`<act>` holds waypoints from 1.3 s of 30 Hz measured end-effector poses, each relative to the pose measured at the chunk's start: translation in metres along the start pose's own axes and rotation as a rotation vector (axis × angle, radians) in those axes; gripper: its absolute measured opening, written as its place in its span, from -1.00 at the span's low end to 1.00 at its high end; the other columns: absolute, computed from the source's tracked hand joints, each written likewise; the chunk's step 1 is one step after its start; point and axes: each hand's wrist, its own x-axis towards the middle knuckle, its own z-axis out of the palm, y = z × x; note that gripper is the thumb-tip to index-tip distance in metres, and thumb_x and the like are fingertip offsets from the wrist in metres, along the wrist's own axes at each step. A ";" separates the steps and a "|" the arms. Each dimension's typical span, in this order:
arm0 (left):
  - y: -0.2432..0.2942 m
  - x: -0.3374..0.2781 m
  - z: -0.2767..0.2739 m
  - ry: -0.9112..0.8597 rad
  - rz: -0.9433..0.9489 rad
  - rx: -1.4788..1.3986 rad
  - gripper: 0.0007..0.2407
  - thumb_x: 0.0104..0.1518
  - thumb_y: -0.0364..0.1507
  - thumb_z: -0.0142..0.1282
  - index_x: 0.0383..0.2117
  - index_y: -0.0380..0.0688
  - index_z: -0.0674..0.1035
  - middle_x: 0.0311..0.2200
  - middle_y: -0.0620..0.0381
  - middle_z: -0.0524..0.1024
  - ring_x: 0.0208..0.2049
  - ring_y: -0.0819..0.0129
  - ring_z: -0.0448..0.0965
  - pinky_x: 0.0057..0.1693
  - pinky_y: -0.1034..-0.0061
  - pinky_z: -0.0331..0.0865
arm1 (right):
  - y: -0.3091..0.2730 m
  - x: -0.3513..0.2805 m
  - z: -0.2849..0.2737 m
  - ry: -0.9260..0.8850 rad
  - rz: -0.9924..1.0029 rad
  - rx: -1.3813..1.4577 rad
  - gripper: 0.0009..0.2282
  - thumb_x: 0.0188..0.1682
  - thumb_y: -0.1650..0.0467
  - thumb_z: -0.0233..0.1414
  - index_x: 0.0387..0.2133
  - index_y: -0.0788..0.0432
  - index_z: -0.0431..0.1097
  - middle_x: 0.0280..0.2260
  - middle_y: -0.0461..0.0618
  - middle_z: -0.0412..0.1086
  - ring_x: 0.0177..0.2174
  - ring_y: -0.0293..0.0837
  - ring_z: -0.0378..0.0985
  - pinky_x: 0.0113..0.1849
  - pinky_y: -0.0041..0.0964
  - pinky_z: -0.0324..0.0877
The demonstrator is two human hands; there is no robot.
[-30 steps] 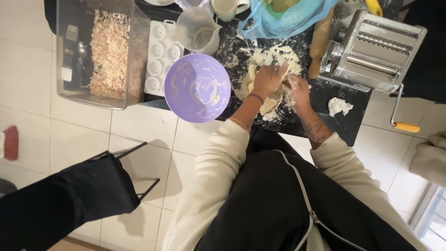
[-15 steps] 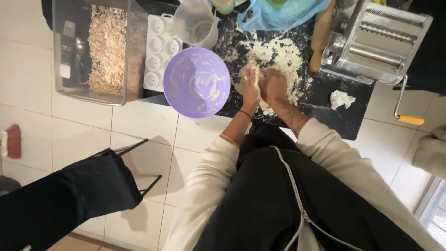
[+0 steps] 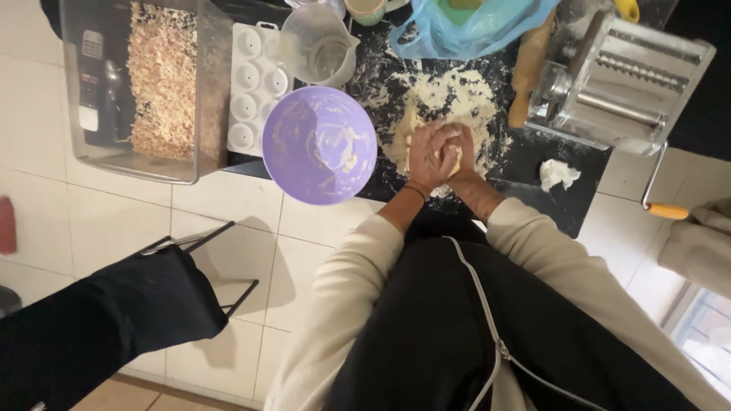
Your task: Kneading dough on a floured table to prepare it for cooking.
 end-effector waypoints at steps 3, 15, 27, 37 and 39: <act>-0.004 0.021 0.003 0.010 0.090 0.087 -0.64 0.24 -0.16 0.00 0.04 -0.09 0.52 0.02 -0.04 0.48 -0.01 -0.05 0.47 0.17 0.12 0.31 | 0.013 0.044 -0.006 0.026 -0.031 -0.031 -0.83 0.19 0.34 -0.06 -0.12 0.21 0.36 -0.16 0.05 0.39 -0.07 -0.07 0.43 0.09 -0.15 0.28; -0.021 0.092 0.041 -0.112 -0.070 0.458 -0.66 0.21 -0.14 -0.03 0.05 0.14 0.56 0.06 0.05 0.50 0.11 0.02 0.48 0.25 0.13 0.29 | 0.027 0.094 -0.045 0.183 -0.110 -0.153 -0.77 -0.01 0.35 0.08 -0.15 0.21 0.44 -0.23 0.17 0.48 -0.20 0.13 0.54 -0.19 -0.01 0.44; -0.050 0.036 -0.004 0.084 -0.417 0.121 -0.62 0.28 -0.16 0.07 -0.02 -0.26 0.48 0.00 -0.17 0.48 0.06 -0.08 0.45 0.27 0.12 0.31 | 0.086 0.027 -0.019 0.295 0.020 0.344 -0.79 0.18 0.38 -0.08 -0.08 0.33 0.34 -0.05 0.35 0.37 -0.02 0.35 0.39 0.04 0.14 0.29; -0.106 -0.015 0.018 0.064 -0.377 0.172 -0.26 -0.06 -0.09 0.39 0.18 -0.37 0.38 0.12 -0.29 0.42 0.13 -0.13 0.42 0.28 0.16 0.30 | -0.014 -0.023 -0.083 0.287 0.100 0.162 -0.04 -0.42 0.20 0.41 0.12 0.58 0.01 0.10 0.62 0.05 0.17 0.59 0.11 0.10 0.29 0.04; -0.089 -0.018 0.013 0.054 -0.226 0.315 -0.17 -0.16 -0.13 0.51 0.21 -0.39 0.33 0.15 -0.33 0.33 0.18 -0.19 0.32 0.31 0.11 0.21 | -0.009 -0.023 -0.072 0.289 0.140 0.191 -0.23 -0.07 0.28 0.32 0.28 0.44 0.03 0.22 0.46 0.09 0.15 0.45 0.16 0.19 0.16 0.12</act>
